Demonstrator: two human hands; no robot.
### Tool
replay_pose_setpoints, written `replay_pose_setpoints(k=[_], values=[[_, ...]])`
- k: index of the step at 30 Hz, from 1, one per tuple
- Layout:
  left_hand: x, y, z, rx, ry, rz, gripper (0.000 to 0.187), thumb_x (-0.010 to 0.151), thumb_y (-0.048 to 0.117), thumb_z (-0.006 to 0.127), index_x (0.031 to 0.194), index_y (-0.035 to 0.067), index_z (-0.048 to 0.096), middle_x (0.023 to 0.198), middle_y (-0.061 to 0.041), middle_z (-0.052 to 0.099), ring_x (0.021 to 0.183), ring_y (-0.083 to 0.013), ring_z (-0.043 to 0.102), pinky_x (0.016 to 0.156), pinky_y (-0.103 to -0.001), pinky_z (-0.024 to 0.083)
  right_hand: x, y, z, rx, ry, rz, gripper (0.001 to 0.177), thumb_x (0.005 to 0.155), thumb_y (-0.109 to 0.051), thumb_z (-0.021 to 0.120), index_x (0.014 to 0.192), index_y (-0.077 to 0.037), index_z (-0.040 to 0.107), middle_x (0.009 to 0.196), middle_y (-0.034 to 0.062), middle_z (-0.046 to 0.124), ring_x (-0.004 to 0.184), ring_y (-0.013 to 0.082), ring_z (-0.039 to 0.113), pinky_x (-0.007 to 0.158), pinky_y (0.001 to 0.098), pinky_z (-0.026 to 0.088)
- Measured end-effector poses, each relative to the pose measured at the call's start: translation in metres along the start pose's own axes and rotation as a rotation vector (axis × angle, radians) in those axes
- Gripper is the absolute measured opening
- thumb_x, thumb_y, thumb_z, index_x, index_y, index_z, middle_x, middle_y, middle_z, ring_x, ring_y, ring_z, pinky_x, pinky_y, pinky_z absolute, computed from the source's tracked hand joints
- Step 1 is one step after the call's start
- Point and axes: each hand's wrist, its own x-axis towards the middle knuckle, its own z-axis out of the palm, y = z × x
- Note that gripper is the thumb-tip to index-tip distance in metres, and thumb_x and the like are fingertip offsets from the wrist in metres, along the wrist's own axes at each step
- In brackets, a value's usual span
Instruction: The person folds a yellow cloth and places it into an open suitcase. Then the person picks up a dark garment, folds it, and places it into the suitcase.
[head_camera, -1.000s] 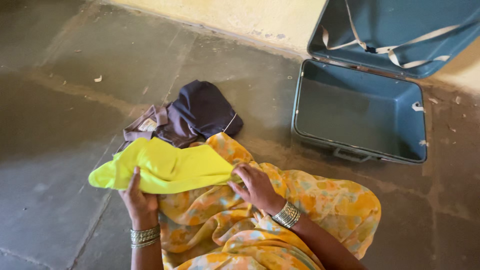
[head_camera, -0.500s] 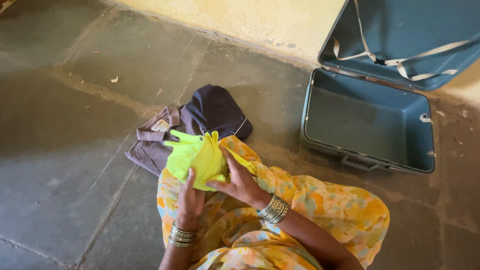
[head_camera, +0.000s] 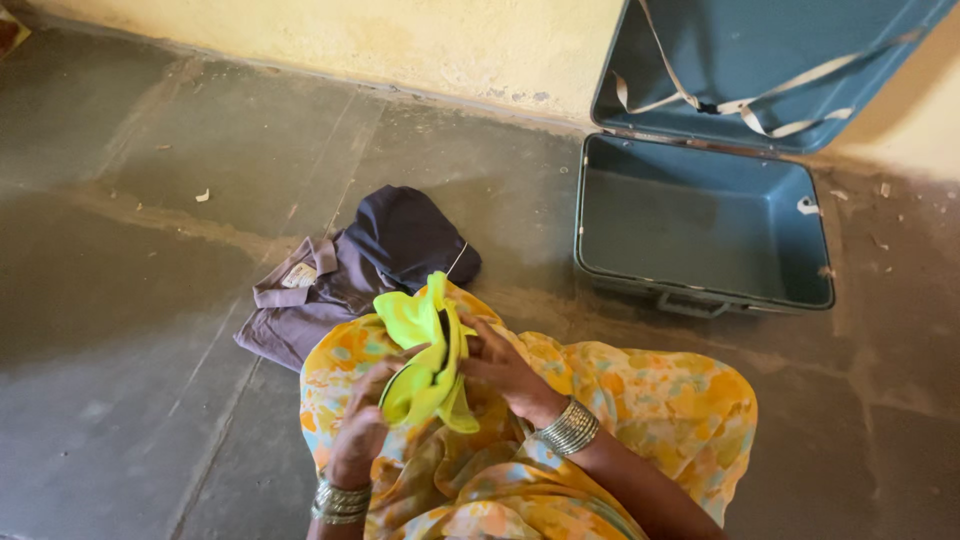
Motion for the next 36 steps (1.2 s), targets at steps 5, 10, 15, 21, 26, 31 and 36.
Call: replay_pose_setpoints(k=[5,10,15,21,26,31,36], values=[[-0.017,0.02,0.008,0.07,0.257,-0.117,0.076,0.082,0.035,0.082,0.138,0.003,0.042,0.133,-0.024,0.062,0.116,-0.029,0.065,0.094,-0.04,0.055,-0.003,0.001,0.032,-0.454,-0.079,-0.15,0.089,0.093,-0.024,0.077,0.164,-0.011,0.023,0.143,0.0165,0.06,0.13,0.0226,0.059,0.109,0.0372,0.047],[-0.019,0.021,0.019,0.963,0.42,-0.218,0.098,0.075,0.02,0.087,0.156,0.017,0.033,0.12,-0.018,0.068,0.104,-0.0239,0.065,0.091,-0.037,0.053,-0.004,-0.004,0.058,-0.936,-0.112,-0.174,0.091,0.095,-0.021,0.074,0.166,-0.015,0.017,0.125,0.0231,0.068,0.093,0.0303,0.072,0.084,0.038,0.057],[-0.02,0.002,0.017,1.301,0.482,-0.28,0.079,0.083,0.011,0.08,0.153,0.02,0.042,0.112,-0.014,0.071,0.094,-0.0193,0.069,0.082,-0.037,0.057,-0.001,-0.007,0.054,-0.998,-0.206,-0.221,0.093,0.081,0.001,0.065,0.161,-0.015,0.022,0.146,0.0219,0.058,0.075,0.0312,0.071,0.07,0.0399,0.056],[-0.017,-0.014,-0.051,0.714,0.265,0.046,0.03,0.095,-0.007,0.063,0.122,0.003,0.058,0.112,-0.007,0.063,0.105,-0.014,0.061,0.091,-0.029,0.051,0.009,-0.012,-0.002,-0.295,-0.193,-0.108,0.074,0.09,0.013,0.057,0.159,-0.01,0.042,0.15,0.0119,0.056,0.127,0.0097,0.058,0.109,0.0267,0.047],[-0.02,0.053,-0.101,0.999,0.3,-0.142,0.026,0.098,-0.005,0.057,0.111,0.005,0.077,0.102,-0.001,0.068,0.085,-0.0085,0.055,0.076,-0.021,0.042,-0.003,-0.049,-0.086,-0.304,0.095,-0.014,0.058,0.086,0.014,0.056,0.141,-0.003,0.066,0.125,0.0156,0.072,0.101,0.0145,0.067,0.093,0.0283,0.054],[-0.009,0.105,-0.094,0.906,0.424,-0.247,0.042,0.097,-0.003,0.055,0.135,0.011,0.069,0.11,0.005,0.066,0.089,-0.0031,0.054,0.081,-0.018,0.044,-0.047,-0.104,-0.147,-0.472,0.405,-0.112,0.059,0.084,0.013,0.055,0.14,-0.005,0.064,0.131,0.0098,0.071,0.096,0.0113,0.067,0.087,0.0234,0.055],[0.009,0.134,-0.085,0.872,0.521,-0.229,0.048,0.101,-0.004,0.054,0.144,0.013,0.068,0.105,0.0,0.063,0.085,-0.0059,0.051,0.079,-0.018,0.043,-0.088,-0.152,-0.174,-0.54,0.543,-0.197,0.057,0.084,0.014,0.053,0.137,-0.003,0.065,0.131,0.0088,0.07,0.102,0.0084,0.068,0.092,0.021,0.053]])
